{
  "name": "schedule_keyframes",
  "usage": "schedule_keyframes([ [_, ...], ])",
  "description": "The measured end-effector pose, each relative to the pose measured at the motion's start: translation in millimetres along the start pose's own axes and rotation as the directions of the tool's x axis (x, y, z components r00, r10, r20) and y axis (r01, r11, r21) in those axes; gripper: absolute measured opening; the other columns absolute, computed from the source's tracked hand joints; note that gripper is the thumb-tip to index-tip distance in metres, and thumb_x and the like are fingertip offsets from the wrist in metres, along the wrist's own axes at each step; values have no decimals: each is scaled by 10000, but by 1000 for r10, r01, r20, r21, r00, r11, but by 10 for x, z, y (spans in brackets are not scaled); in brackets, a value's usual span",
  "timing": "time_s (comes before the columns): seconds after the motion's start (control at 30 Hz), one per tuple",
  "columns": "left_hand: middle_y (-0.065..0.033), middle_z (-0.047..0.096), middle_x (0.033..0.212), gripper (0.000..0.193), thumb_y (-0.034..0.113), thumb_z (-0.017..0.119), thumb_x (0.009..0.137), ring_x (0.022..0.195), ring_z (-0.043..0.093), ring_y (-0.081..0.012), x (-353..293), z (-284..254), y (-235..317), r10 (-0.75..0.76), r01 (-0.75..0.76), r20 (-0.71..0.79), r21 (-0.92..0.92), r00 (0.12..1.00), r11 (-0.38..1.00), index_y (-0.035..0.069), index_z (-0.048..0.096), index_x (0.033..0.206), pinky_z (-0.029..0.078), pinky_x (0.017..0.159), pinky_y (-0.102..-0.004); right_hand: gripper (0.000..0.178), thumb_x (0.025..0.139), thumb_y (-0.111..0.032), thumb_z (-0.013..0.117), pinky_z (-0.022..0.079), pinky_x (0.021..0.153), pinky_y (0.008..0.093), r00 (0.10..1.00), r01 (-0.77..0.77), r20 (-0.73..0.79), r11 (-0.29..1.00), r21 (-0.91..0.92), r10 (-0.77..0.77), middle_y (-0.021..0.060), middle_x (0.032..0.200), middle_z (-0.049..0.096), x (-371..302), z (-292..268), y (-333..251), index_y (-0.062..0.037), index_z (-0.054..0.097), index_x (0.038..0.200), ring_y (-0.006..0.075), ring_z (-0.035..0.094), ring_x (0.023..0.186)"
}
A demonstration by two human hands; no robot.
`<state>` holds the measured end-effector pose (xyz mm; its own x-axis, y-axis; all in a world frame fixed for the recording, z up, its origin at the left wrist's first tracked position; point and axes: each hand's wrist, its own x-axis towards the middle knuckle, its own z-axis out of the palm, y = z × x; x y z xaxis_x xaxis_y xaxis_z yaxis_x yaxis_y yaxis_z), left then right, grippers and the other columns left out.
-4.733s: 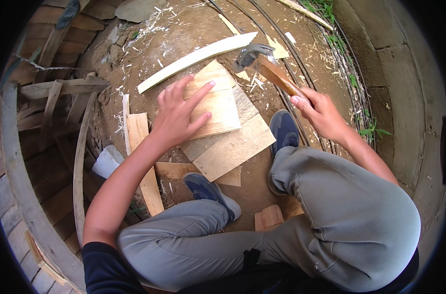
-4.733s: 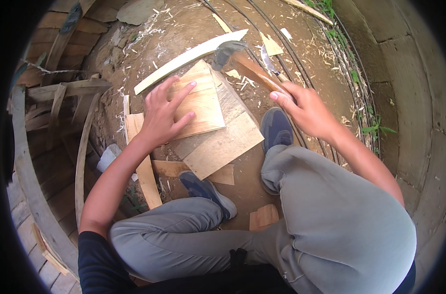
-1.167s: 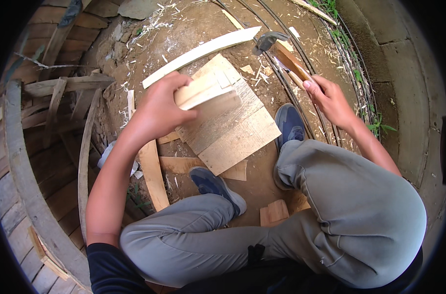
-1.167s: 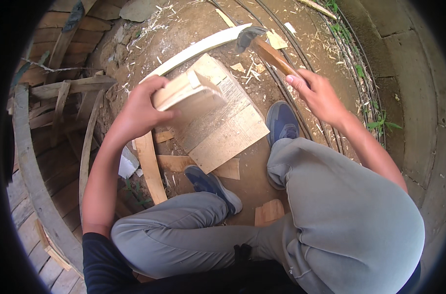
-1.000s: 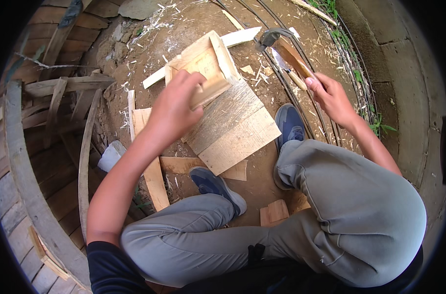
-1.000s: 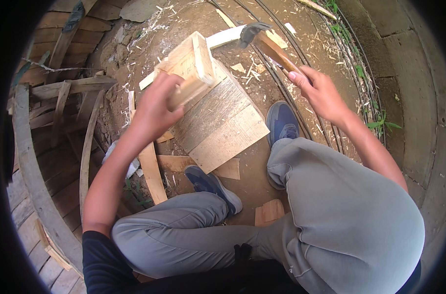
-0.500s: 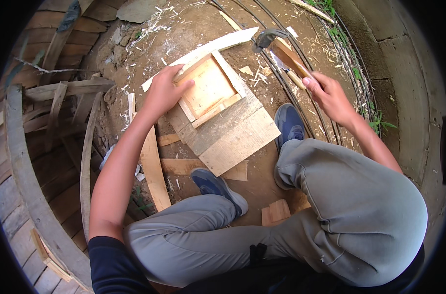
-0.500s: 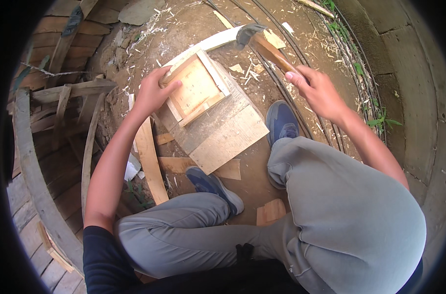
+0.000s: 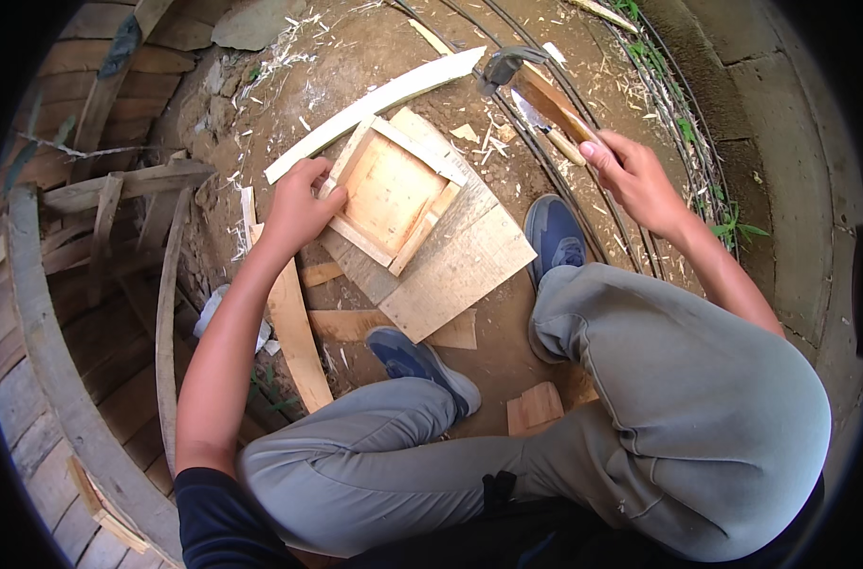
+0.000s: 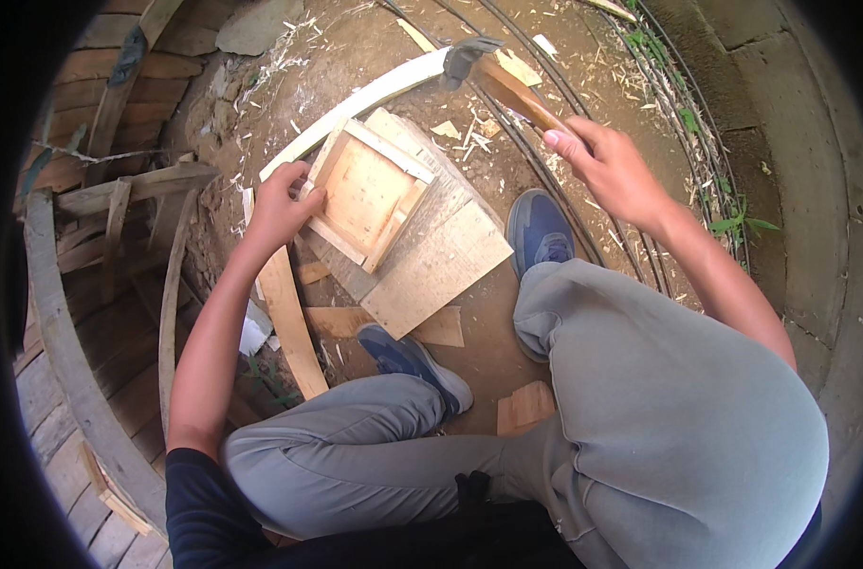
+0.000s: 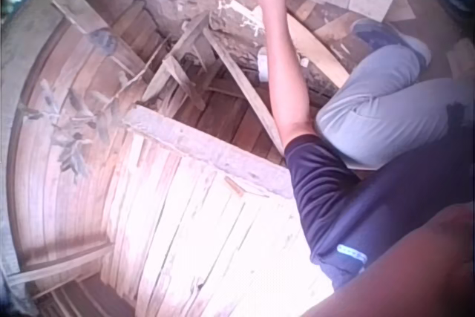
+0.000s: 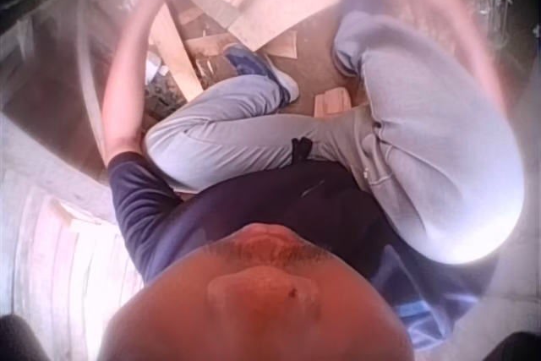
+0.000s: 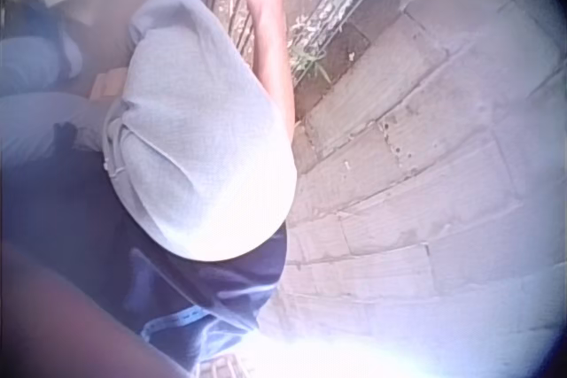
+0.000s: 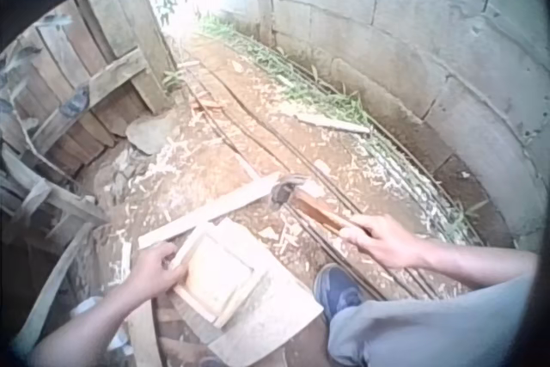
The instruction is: The person assembles a small wooden box by hammering nails into pre-cut wooden pieces. They repeatedly position the pieces and strike them with a hammer to join the frame.
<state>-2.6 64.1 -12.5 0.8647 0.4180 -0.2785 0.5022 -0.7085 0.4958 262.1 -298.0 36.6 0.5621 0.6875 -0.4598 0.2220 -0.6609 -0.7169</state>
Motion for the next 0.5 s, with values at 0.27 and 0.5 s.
schedule_keyframes([
  [0.27, -180, 525, 1349, 529, 179, 694, 849, 1210, 523, -332, 48, 115, 553, 321, -285, -194, 189, 927, 940, 172, 612, 1372, 426, 1038, -438, 507, 1044, -491, 531, 394, 588, 374, 1000, -8, 3, 1000, 1, 8, 65, 687, 511, -5, 30, 12, -3, 617, 939, 156, 471, 647],
  [0.5, -173, 450, 1504, 559, 122, 634, 881, 1381, 415, -355, -73, 251, 655, 468, -414, -59, 381, 882, 827, 326, 621, 1401, 299, 1132, -508, 515, 1044, -501, 528, 394, 587, 374, 1000, -15, -2, 1000, -10, 15, 60, 692, 518, -12, 17, 10, -2, 622, 956, 158, 478, 651],
])
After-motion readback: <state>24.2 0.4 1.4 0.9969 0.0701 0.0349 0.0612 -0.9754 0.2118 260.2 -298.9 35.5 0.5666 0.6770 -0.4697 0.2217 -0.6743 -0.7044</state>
